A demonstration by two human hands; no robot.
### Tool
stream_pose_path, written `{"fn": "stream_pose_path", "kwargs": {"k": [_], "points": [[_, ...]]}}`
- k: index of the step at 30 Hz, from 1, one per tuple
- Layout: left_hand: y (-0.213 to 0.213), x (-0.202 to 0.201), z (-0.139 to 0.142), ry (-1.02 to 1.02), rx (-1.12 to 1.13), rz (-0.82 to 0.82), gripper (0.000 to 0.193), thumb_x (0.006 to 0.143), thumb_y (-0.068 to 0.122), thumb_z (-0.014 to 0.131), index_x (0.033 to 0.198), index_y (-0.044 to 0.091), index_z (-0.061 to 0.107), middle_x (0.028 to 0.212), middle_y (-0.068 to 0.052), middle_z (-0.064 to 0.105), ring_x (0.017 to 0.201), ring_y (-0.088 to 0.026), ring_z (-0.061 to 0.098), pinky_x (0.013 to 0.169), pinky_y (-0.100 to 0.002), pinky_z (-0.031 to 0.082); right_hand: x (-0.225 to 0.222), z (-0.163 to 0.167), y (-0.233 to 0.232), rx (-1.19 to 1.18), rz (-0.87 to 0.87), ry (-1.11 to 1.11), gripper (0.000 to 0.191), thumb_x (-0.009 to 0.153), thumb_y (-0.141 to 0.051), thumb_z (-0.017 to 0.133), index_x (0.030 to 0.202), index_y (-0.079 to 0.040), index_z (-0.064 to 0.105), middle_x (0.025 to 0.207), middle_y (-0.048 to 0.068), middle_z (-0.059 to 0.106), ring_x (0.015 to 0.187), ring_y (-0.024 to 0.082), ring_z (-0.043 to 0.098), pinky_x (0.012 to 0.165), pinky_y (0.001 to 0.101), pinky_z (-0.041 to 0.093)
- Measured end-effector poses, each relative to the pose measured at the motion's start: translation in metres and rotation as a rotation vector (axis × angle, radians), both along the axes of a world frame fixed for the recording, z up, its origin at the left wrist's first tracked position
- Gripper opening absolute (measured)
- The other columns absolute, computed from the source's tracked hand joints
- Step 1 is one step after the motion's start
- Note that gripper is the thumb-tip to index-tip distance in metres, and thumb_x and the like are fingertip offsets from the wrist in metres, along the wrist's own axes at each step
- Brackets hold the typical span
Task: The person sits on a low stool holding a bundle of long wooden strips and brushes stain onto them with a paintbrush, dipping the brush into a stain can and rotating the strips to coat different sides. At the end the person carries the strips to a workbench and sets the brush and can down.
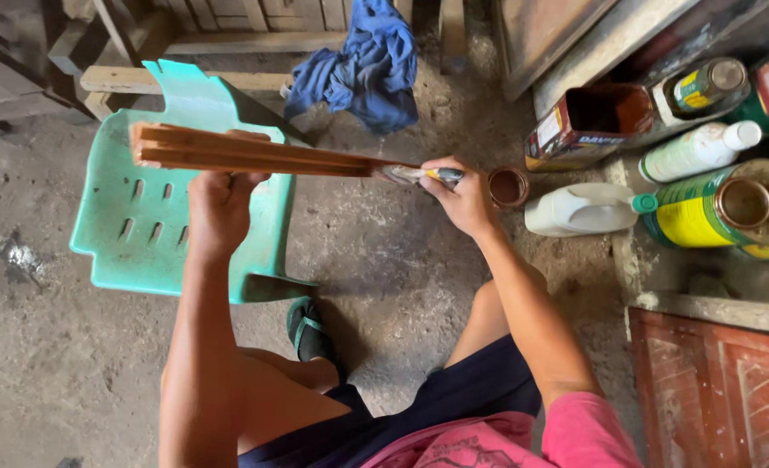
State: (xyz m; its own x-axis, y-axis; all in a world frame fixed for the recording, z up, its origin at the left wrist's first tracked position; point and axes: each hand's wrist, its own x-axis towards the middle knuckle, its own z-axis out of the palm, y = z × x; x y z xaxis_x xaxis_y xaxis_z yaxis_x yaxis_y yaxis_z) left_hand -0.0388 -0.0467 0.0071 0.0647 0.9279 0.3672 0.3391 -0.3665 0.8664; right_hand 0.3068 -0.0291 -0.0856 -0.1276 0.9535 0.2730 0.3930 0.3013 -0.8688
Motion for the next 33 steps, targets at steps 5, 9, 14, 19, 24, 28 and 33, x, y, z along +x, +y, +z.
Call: {"fn": "stream_pose_path", "kwargs": {"k": [5,9,14,19,24,28,33], "points": [[0.003,0.019,-0.001,0.057,0.024,-0.021,0.011,0.106,-0.003,0.067,0.117,-0.003,0.067,0.116,-0.009,0.068,0.094,-0.015,0.06,0.083,-0.027,0.05,0.025,0.007,0.002,0.261,0.201,0.159,0.023,0.099,-0.011,0.078,0.118,-0.005,0.068,0.121,0.009,0.072,0.111,0.021,0.072,0.096,0.033,0.058],[0.004,0.027,-0.006,0.057,0.001,-0.018,0.01,0.111,0.002,0.068,0.117,-0.006,0.065,0.109,-0.008,0.067,0.095,-0.013,0.062,0.086,-0.024,0.051,0.025,-0.031,0.021,0.171,0.246,0.235,0.024,0.098,-0.012,0.077,0.119,-0.008,0.068,0.123,0.007,0.073,0.107,0.019,0.072,0.092,0.0323,0.06],[0.007,0.028,-0.016,-0.024,-0.004,-0.038,0.014,0.112,0.004,0.072,0.115,-0.006,0.062,0.113,-0.009,0.067,0.097,-0.014,0.063,0.088,-0.026,0.053,0.049,-0.089,0.041,-0.323,0.039,0.086,0.025,0.096,-0.021,0.075,0.12,-0.014,0.073,0.108,0.005,0.077,0.084,0.02,0.068,0.069,0.0304,0.054],[0.015,0.028,-0.031,-0.008,0.015,-0.013,0.011,0.115,-0.002,0.068,0.122,-0.008,0.061,0.12,-0.011,0.066,0.108,-0.016,0.063,0.099,-0.029,0.053,0.068,-0.091,0.048,0.0,-0.019,-0.084,0.027,0.095,-0.022,0.077,0.118,-0.009,0.072,0.113,0.007,0.075,0.09,0.019,0.071,0.075,0.029,0.056],[0.013,0.033,-0.044,-0.13,-0.08,0.03,0.013,0.119,-0.006,0.062,0.13,-0.006,0.057,0.12,-0.01,0.068,0.11,-0.014,0.067,0.102,-0.029,0.058,0.065,-0.097,0.042,0.094,0.122,0.161,0.024,0.102,-0.02,0.077,0.121,-0.007,0.07,0.114,0.008,0.075,0.104,0.018,0.072,0.088,0.0304,0.056],[0.012,0.041,-0.04,-0.19,-0.074,0.031,0.015,0.117,-0.007,0.062,0.13,-0.005,0.056,0.125,-0.01,0.066,0.113,-0.015,0.067,0.102,-0.031,0.06,0.074,-0.141,0.066,-0.219,0.013,0.23,0.025,0.1,-0.022,0.076,0.118,-0.005,0.073,0.099,0.009,0.075,0.087,0.015,0.068,0.074,0.0265,0.054],[0.011,0.042,-0.035,-0.107,-0.064,0.093,0.015,0.104,-0.003,0.065,0.118,-0.002,0.06,0.122,-0.006,0.061,0.111,-0.015,0.065,0.098,-0.034,0.062,0.082,-0.191,0.08,-0.442,-0.386,0.266,0.023,0.097,-0.022,0.072,0.111,-0.004,0.075,0.095,0.009,0.08,0.076,0.011,0.074,0.066,0.0254,0.058]]}}
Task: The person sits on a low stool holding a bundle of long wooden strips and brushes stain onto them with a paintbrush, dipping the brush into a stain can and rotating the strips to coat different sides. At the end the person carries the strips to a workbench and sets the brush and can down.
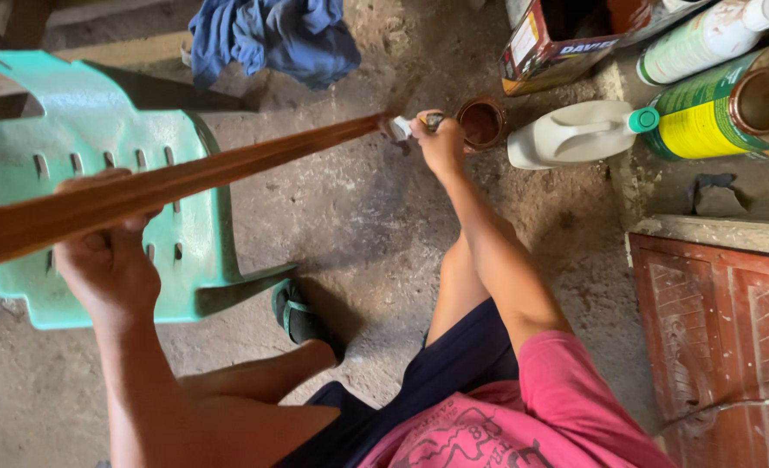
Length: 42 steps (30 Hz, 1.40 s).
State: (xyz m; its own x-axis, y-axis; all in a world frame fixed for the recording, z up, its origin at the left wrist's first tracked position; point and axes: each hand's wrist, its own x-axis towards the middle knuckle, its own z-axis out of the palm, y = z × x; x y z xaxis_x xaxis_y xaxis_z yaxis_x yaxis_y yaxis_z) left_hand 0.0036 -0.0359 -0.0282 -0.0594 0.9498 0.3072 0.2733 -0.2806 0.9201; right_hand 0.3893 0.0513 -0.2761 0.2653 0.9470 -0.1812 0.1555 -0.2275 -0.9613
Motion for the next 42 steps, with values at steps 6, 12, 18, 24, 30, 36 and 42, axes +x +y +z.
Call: {"fn": "stream_pose_path", "kwargs": {"k": [6,12,18,24,30,36,42], "points": [[0.002,-0.02,-0.011,0.255,0.084,-0.055,0.009,0.115,-0.004,0.07,0.118,-0.006,0.062,0.118,-0.016,0.067,0.105,-0.021,0.065,0.095,-0.034,0.057,-0.018,-0.01,-0.01,0.137,0.048,0.232,0.022,0.101,-0.016,0.067,0.112,0.002,0.069,0.099,0.013,0.078,0.086,0.017,0.079,0.072,0.0291,0.065],[-0.006,-0.03,-0.013,0.307,0.041,-0.058,0.005,0.113,-0.007,0.064,0.116,-0.008,0.06,0.114,-0.017,0.068,0.111,-0.025,0.07,0.101,-0.037,0.057,0.023,0.001,-0.015,0.045,-0.157,0.226,0.025,0.103,-0.021,0.064,0.113,0.002,0.067,0.099,0.014,0.079,0.084,0.017,0.081,0.069,0.027,0.067],[-0.012,-0.022,-0.019,0.296,0.058,-0.036,0.017,0.111,-0.008,0.071,0.121,-0.009,0.056,0.119,-0.019,0.067,0.114,-0.025,0.067,0.107,-0.036,0.055,0.057,0.028,-0.037,0.114,-0.238,0.282,0.025,0.101,-0.021,0.068,0.109,0.002,0.064,0.099,0.014,0.075,0.083,0.021,0.078,0.069,0.0294,0.064],[-0.014,-0.001,-0.004,-0.019,-0.1,0.04,0.03,0.104,-0.007,0.069,0.131,-0.005,0.057,0.125,-0.01,0.068,0.107,-0.013,0.065,0.098,-0.025,0.052,0.029,0.094,-0.058,0.168,-0.187,0.308,0.027,0.103,-0.022,0.067,0.113,0.002,0.064,0.103,0.016,0.074,0.088,0.022,0.078,0.077,0.0308,0.066],[-0.016,0.011,-0.004,0.006,-0.075,0.056,0.034,0.099,-0.01,0.064,0.132,-0.006,0.055,0.123,-0.008,0.067,0.114,-0.015,0.066,0.104,-0.026,0.052,-0.059,0.157,-0.067,0.676,0.228,0.479,0.03,0.108,-0.026,0.068,0.119,0.001,0.063,0.102,0.015,0.076,0.087,0.021,0.078,0.077,0.0346,0.066],[-0.015,-0.001,-0.009,0.059,0.015,0.041,0.027,0.115,-0.013,0.066,0.136,-0.008,0.05,0.125,-0.015,0.068,0.115,-0.02,0.069,0.101,-0.031,0.06,-0.077,0.107,-0.027,0.456,0.258,0.137,0.029,0.101,-0.028,0.062,0.1,-0.002,0.074,0.074,0.008,0.07,0.058,0.013,0.062,0.048,0.0241,0.049],[0.007,-0.014,-0.006,-0.048,-0.031,0.156,0.037,0.104,-0.01,0.065,0.137,-0.003,0.05,0.125,-0.011,0.062,0.105,-0.017,0.068,0.097,-0.031,0.061,0.013,0.02,-0.05,0.225,-0.036,-0.142,0.019,0.102,-0.016,0.066,0.11,0.001,0.068,0.093,0.008,0.077,0.083,0.014,0.076,0.071,0.0272,0.064]]}}
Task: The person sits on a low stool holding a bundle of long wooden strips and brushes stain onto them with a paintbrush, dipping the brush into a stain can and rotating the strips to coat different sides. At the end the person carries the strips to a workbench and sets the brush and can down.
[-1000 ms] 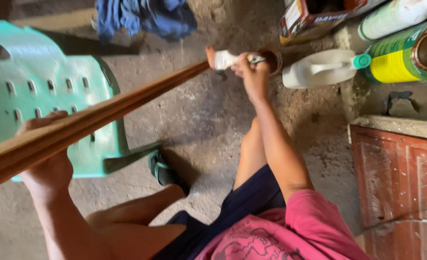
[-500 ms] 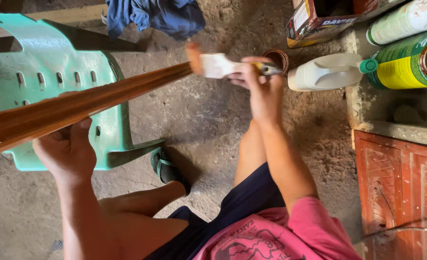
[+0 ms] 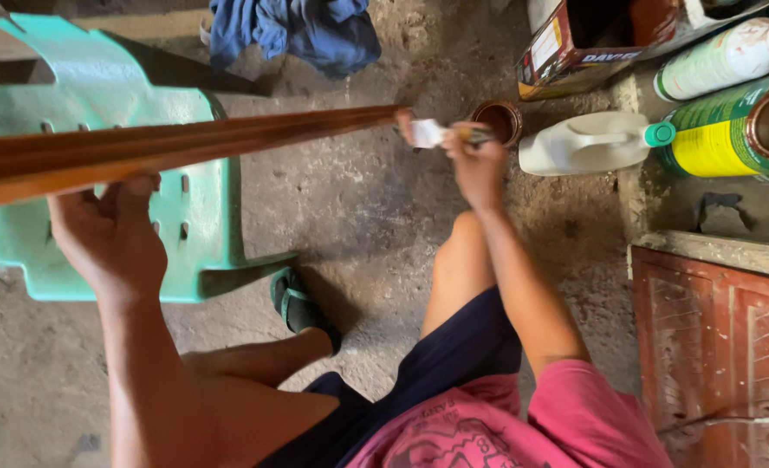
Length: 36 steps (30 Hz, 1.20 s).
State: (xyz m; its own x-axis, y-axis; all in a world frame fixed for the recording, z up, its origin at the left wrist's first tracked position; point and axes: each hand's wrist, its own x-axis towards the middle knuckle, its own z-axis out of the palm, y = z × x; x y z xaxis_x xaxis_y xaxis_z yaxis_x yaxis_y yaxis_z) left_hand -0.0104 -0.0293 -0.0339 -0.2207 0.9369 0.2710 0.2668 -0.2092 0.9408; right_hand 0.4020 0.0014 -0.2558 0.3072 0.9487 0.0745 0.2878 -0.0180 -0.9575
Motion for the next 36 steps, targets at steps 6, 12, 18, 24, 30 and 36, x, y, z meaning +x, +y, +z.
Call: {"fn": "stream_pose_path", "kwargs": {"k": [6,12,18,24,30,36], "points": [[-0.001,-0.01,-0.011,-0.032,-0.005,-0.061,0.03,0.115,-0.01,0.068,0.138,-0.005,0.05,0.12,-0.011,0.064,0.101,-0.018,0.067,0.094,-0.031,0.061,0.103,-0.002,-0.02,0.055,-0.173,0.023,0.014,0.103,-0.011,0.071,0.109,0.001,0.067,0.095,0.009,0.076,0.086,0.015,0.076,0.078,0.0275,0.061],[-0.008,-0.016,-0.013,-0.038,0.016,-0.11,0.042,0.117,0.009,0.077,0.146,-0.004,0.049,0.119,-0.011,0.061,0.104,-0.02,0.065,0.092,-0.031,0.059,0.128,0.01,-0.029,0.043,-0.221,-0.232,0.013,0.1,-0.01,0.073,0.105,0.002,0.07,0.087,0.006,0.076,0.078,0.011,0.071,0.072,0.0262,0.055],[-0.014,-0.016,-0.033,-0.222,0.022,0.051,0.063,0.114,0.026,0.078,0.154,-0.001,0.037,0.144,-0.016,0.055,0.121,-0.024,0.064,0.101,-0.04,0.061,0.126,0.007,-0.021,0.021,-0.231,-0.425,0.014,0.093,-0.013,0.078,0.095,0.0,0.075,0.078,0.007,0.073,0.069,0.013,0.065,0.066,0.0301,0.053],[-0.018,-0.024,-0.048,-0.172,0.109,-0.043,0.057,0.111,0.014,0.081,0.153,0.0,0.044,0.135,-0.018,0.058,0.119,-0.027,0.063,0.111,-0.043,0.052,0.117,0.001,0.011,-0.086,-0.121,-0.444,0.018,0.095,-0.016,0.076,0.087,0.0,0.074,0.074,0.009,0.073,0.064,0.017,0.068,0.063,0.0346,0.054],[-0.025,-0.013,-0.03,-0.146,0.113,-0.122,0.04,0.102,0.016,0.09,0.129,0.005,0.062,0.113,-0.009,0.071,0.107,-0.02,0.069,0.107,-0.037,0.053,0.098,-0.006,0.041,-0.081,-0.018,-0.645,0.023,0.09,-0.021,0.077,0.083,0.0,0.073,0.074,0.02,0.072,0.07,0.037,0.072,0.07,0.0466,0.056],[-0.023,-0.004,-0.008,-0.146,0.169,-0.264,0.037,0.097,0.016,0.091,0.121,0.002,0.067,0.116,-0.007,0.069,0.11,-0.017,0.066,0.114,-0.037,0.051,0.081,-0.011,0.056,-0.088,0.036,-0.807,0.024,0.089,-0.022,0.078,0.084,0.0,0.071,0.082,0.023,0.072,0.08,0.043,0.07,0.073,0.0509,0.055]]}}
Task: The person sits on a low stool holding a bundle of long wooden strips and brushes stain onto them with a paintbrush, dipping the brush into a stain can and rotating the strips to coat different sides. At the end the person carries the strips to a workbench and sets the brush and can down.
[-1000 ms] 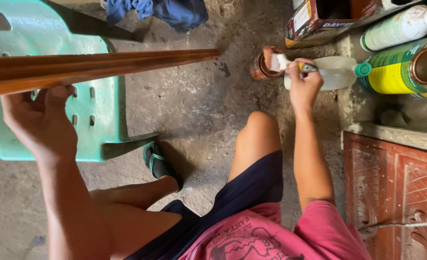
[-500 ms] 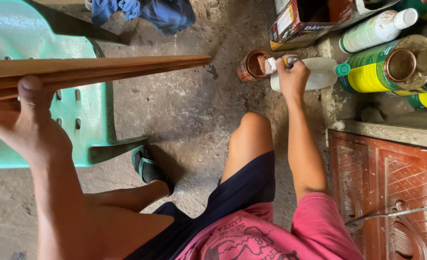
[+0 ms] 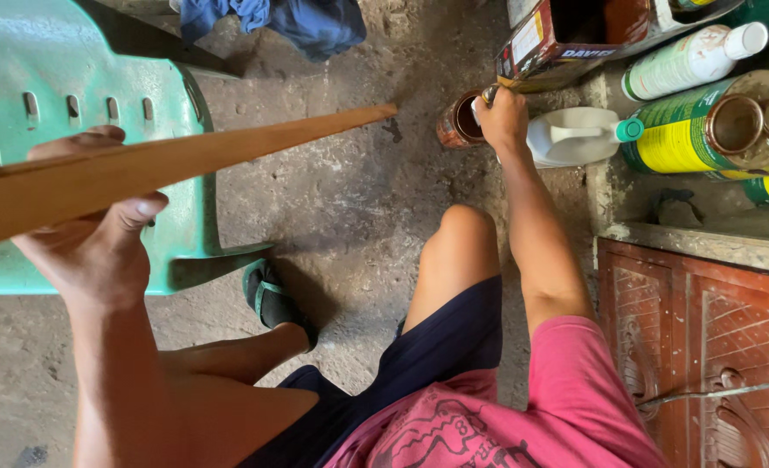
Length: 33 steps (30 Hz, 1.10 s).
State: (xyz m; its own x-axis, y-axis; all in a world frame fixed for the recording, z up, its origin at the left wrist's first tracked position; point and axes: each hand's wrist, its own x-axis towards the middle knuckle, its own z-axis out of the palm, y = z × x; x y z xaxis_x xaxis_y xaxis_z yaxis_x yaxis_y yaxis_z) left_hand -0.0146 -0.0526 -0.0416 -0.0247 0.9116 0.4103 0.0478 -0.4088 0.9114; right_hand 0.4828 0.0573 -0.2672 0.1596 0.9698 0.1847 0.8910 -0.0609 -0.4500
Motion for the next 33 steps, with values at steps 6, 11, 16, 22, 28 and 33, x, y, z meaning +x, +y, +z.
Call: {"fn": "stream_pose_path", "kwargs": {"k": [6,11,16,22,28,33], "points": [[-0.004,-0.002,-0.001,0.107,0.024,-0.005,0.044,0.092,0.024,0.091,0.121,0.003,0.066,0.113,-0.005,0.066,0.101,-0.018,0.062,0.109,-0.039,0.053,-0.007,-0.003,0.005,-0.021,0.008,-0.057,0.025,0.086,-0.022,0.082,0.085,0.001,0.071,0.085,0.024,0.072,0.081,0.044,0.07,0.073,0.0507,0.055],[-0.002,-0.001,-0.003,0.062,0.003,0.032,0.044,0.095,0.02,0.094,0.124,0.002,0.066,0.115,-0.005,0.063,0.111,-0.02,0.064,0.115,-0.041,0.053,-0.002,0.008,0.002,-0.017,-0.016,0.011,0.023,0.089,-0.022,0.078,0.089,0.0,0.073,0.084,0.024,0.072,0.081,0.043,0.071,0.074,0.0499,0.056],[0.002,0.015,0.012,-0.052,-0.029,0.059,0.044,0.094,0.02,0.094,0.123,0.002,0.064,0.12,-0.006,0.067,0.114,-0.018,0.066,0.111,-0.038,0.055,0.022,0.026,-0.006,-0.036,-0.066,-0.001,0.025,0.092,-0.023,0.074,0.087,0.002,0.072,0.083,0.026,0.071,0.081,0.043,0.071,0.078,0.0498,0.056],[0.002,0.021,0.017,0.009,-0.059,0.112,0.041,0.097,0.019,0.09,0.124,-0.001,0.066,0.114,-0.008,0.073,0.104,-0.018,0.072,0.1,-0.032,0.058,0.06,0.032,-0.02,-0.041,-0.062,0.01,0.025,0.087,-0.022,0.073,0.089,0.003,0.072,0.085,0.026,0.072,0.082,0.046,0.069,0.077,0.0521,0.054],[0.002,0.013,-0.01,0.102,0.034,0.115,0.046,0.11,0.01,0.087,0.14,-0.006,0.056,0.12,-0.014,0.068,0.115,-0.024,0.07,0.115,-0.038,0.046,0.082,0.031,-0.036,-0.017,-0.034,-0.04,0.026,0.09,-0.021,0.075,0.084,0.003,0.072,0.084,0.027,0.071,0.08,0.046,0.069,0.077,0.0515,0.054],[0.004,0.019,-0.017,0.07,0.059,0.154,0.068,0.104,0.023,0.09,0.147,-0.004,0.044,0.131,-0.01,0.065,0.122,-0.022,0.065,0.111,-0.039,0.053,0.085,0.025,-0.051,0.009,-0.069,0.098,0.027,0.093,-0.023,0.075,0.086,0.003,0.071,0.079,0.025,0.07,0.075,0.042,0.07,0.072,0.0489,0.055]]}}
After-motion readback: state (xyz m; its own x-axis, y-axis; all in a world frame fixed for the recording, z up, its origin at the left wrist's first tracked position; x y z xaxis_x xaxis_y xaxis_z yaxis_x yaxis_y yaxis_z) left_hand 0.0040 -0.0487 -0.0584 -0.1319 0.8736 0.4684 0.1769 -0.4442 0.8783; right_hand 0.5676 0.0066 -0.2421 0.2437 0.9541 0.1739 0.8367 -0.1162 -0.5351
